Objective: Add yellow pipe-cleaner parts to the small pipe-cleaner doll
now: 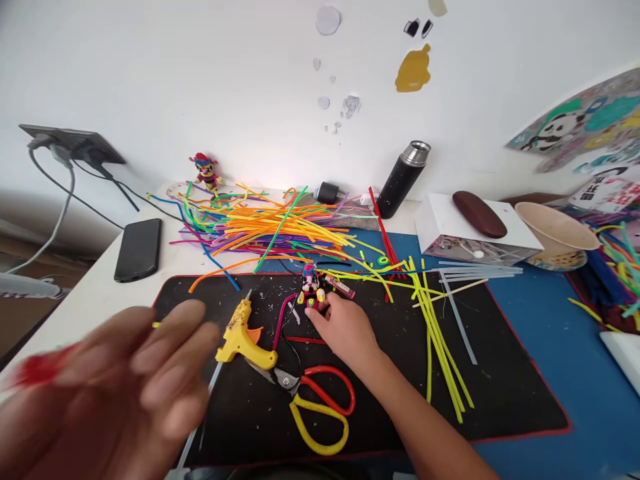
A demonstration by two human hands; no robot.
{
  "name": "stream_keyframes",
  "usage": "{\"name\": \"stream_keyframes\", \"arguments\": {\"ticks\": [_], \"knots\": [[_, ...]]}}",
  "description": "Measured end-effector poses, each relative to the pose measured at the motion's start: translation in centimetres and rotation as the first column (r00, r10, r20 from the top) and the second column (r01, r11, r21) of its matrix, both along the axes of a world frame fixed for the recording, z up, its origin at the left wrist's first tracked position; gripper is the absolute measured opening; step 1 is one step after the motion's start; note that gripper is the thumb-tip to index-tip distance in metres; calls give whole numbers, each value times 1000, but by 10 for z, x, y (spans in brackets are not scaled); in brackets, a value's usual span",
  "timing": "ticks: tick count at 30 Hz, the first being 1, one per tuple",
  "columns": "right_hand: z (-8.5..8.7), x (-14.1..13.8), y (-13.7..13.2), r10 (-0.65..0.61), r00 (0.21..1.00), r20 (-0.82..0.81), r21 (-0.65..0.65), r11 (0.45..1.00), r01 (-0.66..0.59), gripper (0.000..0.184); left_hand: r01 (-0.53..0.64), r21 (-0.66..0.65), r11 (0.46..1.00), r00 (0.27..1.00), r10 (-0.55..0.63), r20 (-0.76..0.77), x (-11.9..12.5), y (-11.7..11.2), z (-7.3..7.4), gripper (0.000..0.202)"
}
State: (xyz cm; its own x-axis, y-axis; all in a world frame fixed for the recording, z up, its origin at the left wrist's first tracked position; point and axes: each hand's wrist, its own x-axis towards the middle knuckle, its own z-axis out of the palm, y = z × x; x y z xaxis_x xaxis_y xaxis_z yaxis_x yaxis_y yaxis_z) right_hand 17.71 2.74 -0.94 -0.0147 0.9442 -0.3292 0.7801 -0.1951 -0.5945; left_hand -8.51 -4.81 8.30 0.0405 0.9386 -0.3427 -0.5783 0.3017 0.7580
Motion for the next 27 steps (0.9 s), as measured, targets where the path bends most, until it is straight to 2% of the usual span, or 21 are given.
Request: {"name": "stream_keyframes", "arguments": {"ticks": [2, 4, 9, 14, 17, 20, 23, 27], "knots": [[1, 0, 0, -8, 1000, -11, -12, 1000, 8, 28, 18, 61, 998, 999, -20, 44, 24, 27, 14, 23], [0, 1, 0, -37, 998, -56, -34, 999, 35, 29, 26, 110, 994, 997, -33, 66, 40, 47, 18, 24], [-12, 11, -4, -146, 934, -325, -92, 988, 122, 31, -5, 69, 998, 997, 0, 76, 48, 68, -3, 23], [-16, 18, -16, -191, 788, -586, -130, 981, 142, 38, 14, 48, 999, 999, -16, 40, 54, 72, -17, 25], [-9, 17, -22, -234, 719, -654, -162, 972, 169, 44, 17, 79, 997, 998, -12, -56, 58, 76, -22, 29], [1, 14, -27, -209, 698, -685, -110, 977, 184, 44, 55, 147, 988, 973, -20, -228, 58, 79, -29, 31], [7, 10, -32, -160, 711, -684, -13, 978, 208, 40, 118, 190, 975, 905, -27, -424, 58, 81, -33, 34], [5, 4, -37, -120, 754, -646, 101, 966, 240, 32, 169, 203, 964, 800, -14, -600, 62, 80, -34, 37]]}}
